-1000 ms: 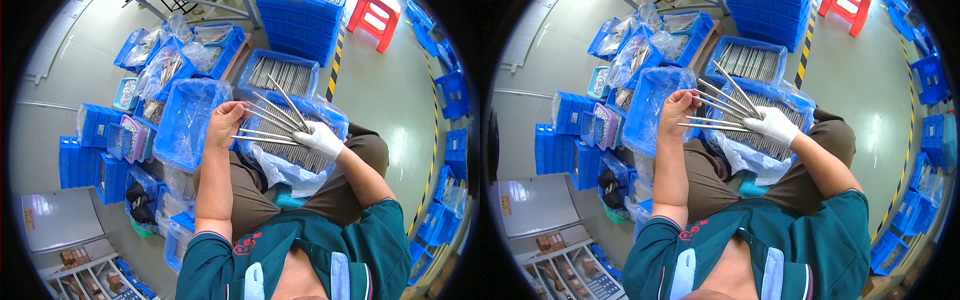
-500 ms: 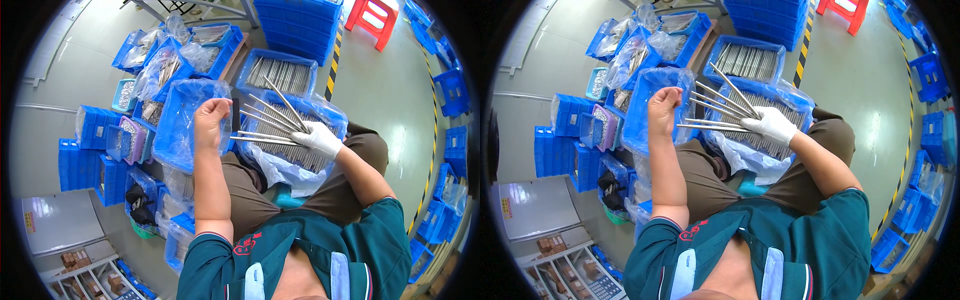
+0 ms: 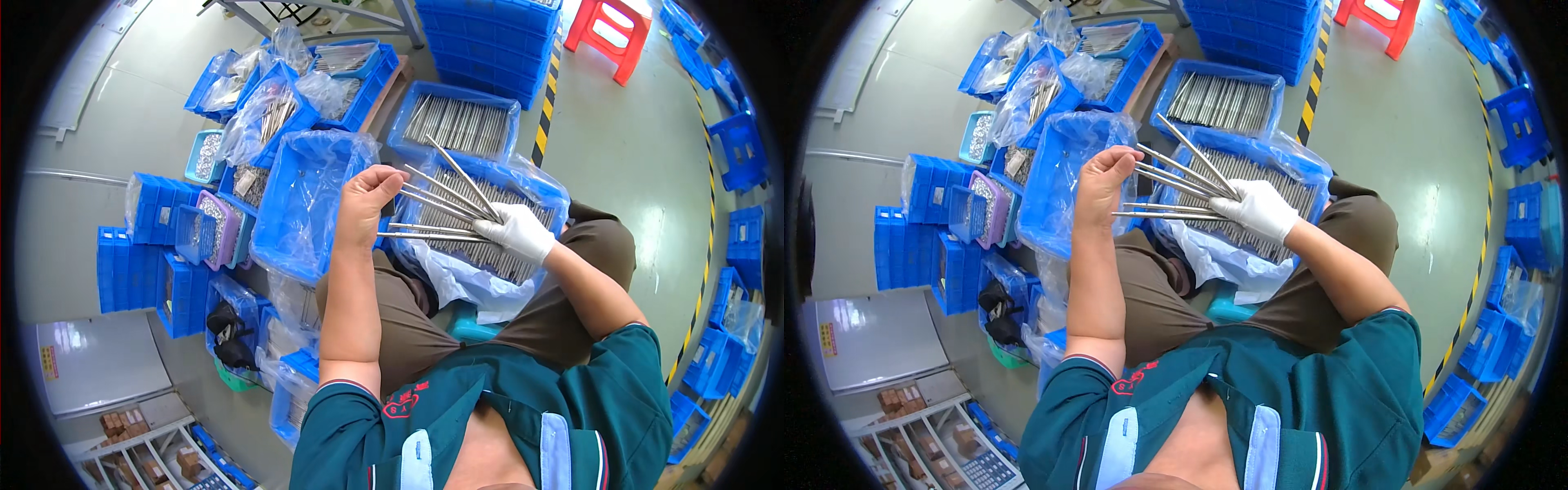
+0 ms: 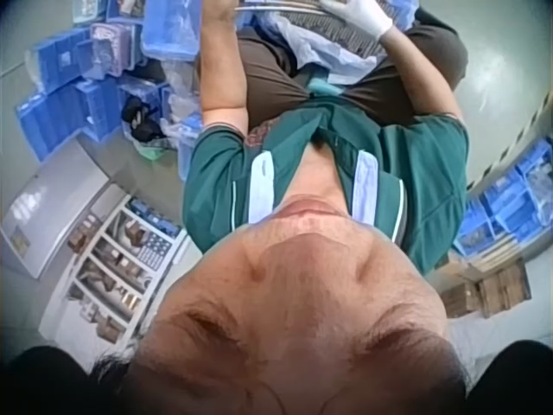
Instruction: Sorting and organizing metal rods into blue plastic bins.
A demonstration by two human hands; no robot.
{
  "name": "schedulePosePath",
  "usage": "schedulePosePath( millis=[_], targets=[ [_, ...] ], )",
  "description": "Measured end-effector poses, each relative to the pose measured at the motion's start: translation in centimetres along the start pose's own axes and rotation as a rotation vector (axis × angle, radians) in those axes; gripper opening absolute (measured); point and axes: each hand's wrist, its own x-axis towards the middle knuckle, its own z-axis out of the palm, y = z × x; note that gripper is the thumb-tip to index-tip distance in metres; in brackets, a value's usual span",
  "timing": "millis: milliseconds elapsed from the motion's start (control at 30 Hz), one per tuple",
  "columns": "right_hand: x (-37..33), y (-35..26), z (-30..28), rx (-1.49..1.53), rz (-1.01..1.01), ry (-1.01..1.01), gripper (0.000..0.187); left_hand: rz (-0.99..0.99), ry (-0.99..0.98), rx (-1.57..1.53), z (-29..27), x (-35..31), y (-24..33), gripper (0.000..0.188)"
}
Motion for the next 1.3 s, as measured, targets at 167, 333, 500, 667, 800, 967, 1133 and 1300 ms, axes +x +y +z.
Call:
schedulePosePath(
  millis=[167,333,500,667,800,967,1133,1300],
  targets=[
    [0.2,0.4,0.4,-0.055,-0.041,0.052,0.029,0.032,-0.017,-0.012,-0.4,0.1,-0.5,0.010],
    [0.3,0.2,0.6,-0.077,-0.039,0.061,0.029,-0.114,-0.047,-0.052,0.6,-0.1,-0.7,0.009],
    [0.2,0.1,0.4,-0.069,0.022,0.028,0.031,0.051,-0.121,0.343,-0.4,0.3,0.2,0.009],
    [0.0,0.0,0.3,-0.118,-0.009,0.001,0.030,0.039,0.052,0.144,-0.6,0.2,1.2,0.012],
    [0.1,0.0,0.6,-0.110,0.001,-0.048,0.028,-0.021,-0.005,0.095,-0.6,0.1,0.4,0.012],
    [0.3,0.8,0.9,-0.147,-0.135,0.019,0.028,-0.044,-0.014,0.091,-0.4,0.0,0.5,0.013],
    [0.2,0.9,1.1,-0.145,-0.160,0.026,0.027,-0.063,-0.097,0.087,-0.7,-0.1,0.4,0.013],
    [0.2,0.6,1.2,-0.252,-0.179,0.056,0.029,-0.165,-0.103,0.034,0.4,-0.4,0.0,0.011]
  ],
)
